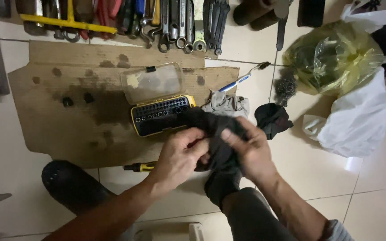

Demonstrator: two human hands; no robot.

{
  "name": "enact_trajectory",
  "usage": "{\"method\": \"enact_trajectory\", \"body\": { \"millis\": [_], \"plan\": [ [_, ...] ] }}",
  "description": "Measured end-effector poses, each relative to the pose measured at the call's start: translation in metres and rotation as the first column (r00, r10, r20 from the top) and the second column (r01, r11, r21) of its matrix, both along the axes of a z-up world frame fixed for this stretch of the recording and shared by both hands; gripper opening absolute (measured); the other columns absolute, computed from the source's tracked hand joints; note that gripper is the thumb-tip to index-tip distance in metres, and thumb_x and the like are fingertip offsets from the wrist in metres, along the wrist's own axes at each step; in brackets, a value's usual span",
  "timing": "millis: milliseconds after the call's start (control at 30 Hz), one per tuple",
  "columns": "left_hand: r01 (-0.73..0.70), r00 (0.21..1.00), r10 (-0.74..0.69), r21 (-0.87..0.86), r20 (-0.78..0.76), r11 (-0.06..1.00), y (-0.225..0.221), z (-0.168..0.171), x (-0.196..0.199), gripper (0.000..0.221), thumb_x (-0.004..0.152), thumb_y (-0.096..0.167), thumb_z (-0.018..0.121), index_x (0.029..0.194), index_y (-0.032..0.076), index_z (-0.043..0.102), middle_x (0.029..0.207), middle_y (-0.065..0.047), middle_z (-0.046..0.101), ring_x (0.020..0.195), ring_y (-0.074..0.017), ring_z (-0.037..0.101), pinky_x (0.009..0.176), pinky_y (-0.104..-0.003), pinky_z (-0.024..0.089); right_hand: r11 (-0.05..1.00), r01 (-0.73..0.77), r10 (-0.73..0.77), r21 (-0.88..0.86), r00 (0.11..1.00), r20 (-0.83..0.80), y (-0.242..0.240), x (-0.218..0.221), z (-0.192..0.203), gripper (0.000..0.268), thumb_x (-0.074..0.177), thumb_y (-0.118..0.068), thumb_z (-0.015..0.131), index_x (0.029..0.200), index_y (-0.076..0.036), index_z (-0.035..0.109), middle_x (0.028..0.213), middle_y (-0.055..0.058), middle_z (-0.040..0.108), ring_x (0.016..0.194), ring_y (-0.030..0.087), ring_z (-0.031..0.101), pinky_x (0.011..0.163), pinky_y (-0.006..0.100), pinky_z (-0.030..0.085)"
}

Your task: Cleaning small mechanical components with a cloth and organizing a screwdriver bit set on the floor.

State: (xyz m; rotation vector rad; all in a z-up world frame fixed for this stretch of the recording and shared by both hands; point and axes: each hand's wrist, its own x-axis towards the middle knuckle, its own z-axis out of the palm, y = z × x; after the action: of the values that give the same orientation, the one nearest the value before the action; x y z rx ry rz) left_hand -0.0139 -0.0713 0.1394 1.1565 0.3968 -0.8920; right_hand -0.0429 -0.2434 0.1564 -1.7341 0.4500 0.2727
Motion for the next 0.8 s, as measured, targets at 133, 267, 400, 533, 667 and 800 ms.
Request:
{"method": "enact_trajectory", "body": {
  "millis": [133, 267, 400, 533, 667, 800],
  "plan": [
    [0.017, 0.994, -0.007, -0.084, 0.112, 0.996, 0.005, 0.018, 0.017, 0.02, 0.091, 0.011, 0.07, 0.103, -0.003, 0.076, 0.077, -0.016, 0.076, 0.07, -0.0154, 0.071, 0.069, -0.031, 0.062, 0.804, 0.5, -0.436, 0.322, 0.864, -0.253, -0.039, -0.018, -0.031, 0.029, 0.09, -0.008, 0.069, 0.117, 0.001, 0.066, 0.098, 0.021, 0.073, 0.087, 0.031, 0.074, 0.08, 0.048, 0.061],
    [0.007, 0.997, 0.008, -0.19, 0.081, 0.982, 0.013, 0.008, 0.02, 0.022, 0.094, 0.011, 0.067, 0.108, -0.005, 0.073, 0.082, -0.013, 0.072, 0.074, -0.0166, 0.067, 0.073, -0.033, 0.061, 0.959, 0.256, -0.254, 0.117, 0.967, -0.037, -0.017, -0.015, 0.018, 0.034, 0.079, -0.009, 0.079, 0.111, -0.003, 0.069, 0.099, 0.015, 0.071, 0.093, 0.022, 0.068, 0.086, 0.043, 0.059],
    [0.091, 0.986, -0.068, -0.146, 0.153, 0.985, 0.018, 0.023, 0.025, 0.021, 0.095, 0.009, 0.061, 0.106, -0.001, 0.076, 0.079, -0.007, 0.068, 0.074, -0.0131, 0.058, 0.067, -0.032, 0.059, 0.998, -0.032, 0.031, -0.059, 0.999, -0.005, -0.008, 0.0, 0.018, 0.031, 0.072, 0.0, 0.088, 0.099, -0.001, 0.075, 0.085, 0.014, 0.072, 0.078, 0.02, 0.065, 0.074, 0.037, 0.057],
    [0.16, 0.96, -0.137, -0.079, 0.245, 0.984, 0.016, 0.029, 0.027, 0.016, 0.093, 0.011, 0.067, 0.102, 0.002, 0.077, 0.079, -0.009, 0.073, 0.076, -0.0117, 0.061, 0.067, -0.029, 0.058, 0.887, 0.354, -0.284, 0.296, 0.924, -0.256, -0.013, 0.009, 0.002, 0.014, 0.086, -0.007, 0.074, 0.097, 0.001, 0.069, 0.083, 0.016, 0.068, 0.075, 0.025, 0.067, 0.07, 0.038, 0.057],
    [0.015, 0.999, -0.007, -0.185, 0.045, 0.983, 0.015, 0.017, 0.02, 0.025, 0.093, 0.014, 0.068, 0.112, -0.001, 0.074, 0.092, -0.01, 0.074, 0.087, -0.014, 0.064, 0.08, -0.029, 0.058, 0.747, 0.497, -0.422, 0.442, 0.868, -0.263, -0.058, -0.019, -0.042, 0.029, 0.093, -0.011, 0.062, 0.122, -0.007, 0.062, 0.117, 0.022, 0.068, 0.105, 0.036, 0.07, 0.094, 0.056, 0.058],
    [-0.161, 0.971, 0.091, -0.321, -0.222, 0.933, 0.019, -0.008, 0.017, 0.027, 0.096, 0.016, 0.065, 0.113, -0.005, 0.067, 0.089, -0.013, 0.068, 0.077, -0.0179, 0.064, 0.075, -0.032, 0.059, 0.719, 0.446, -0.414, 0.534, 0.891, -0.186, -0.082, -0.03, -0.044, 0.026, 0.095, -0.015, 0.06, 0.12, -0.012, 0.064, 0.119, 0.022, 0.071, 0.108, 0.034, 0.072, 0.097, 0.053, 0.057]
  ]
}}
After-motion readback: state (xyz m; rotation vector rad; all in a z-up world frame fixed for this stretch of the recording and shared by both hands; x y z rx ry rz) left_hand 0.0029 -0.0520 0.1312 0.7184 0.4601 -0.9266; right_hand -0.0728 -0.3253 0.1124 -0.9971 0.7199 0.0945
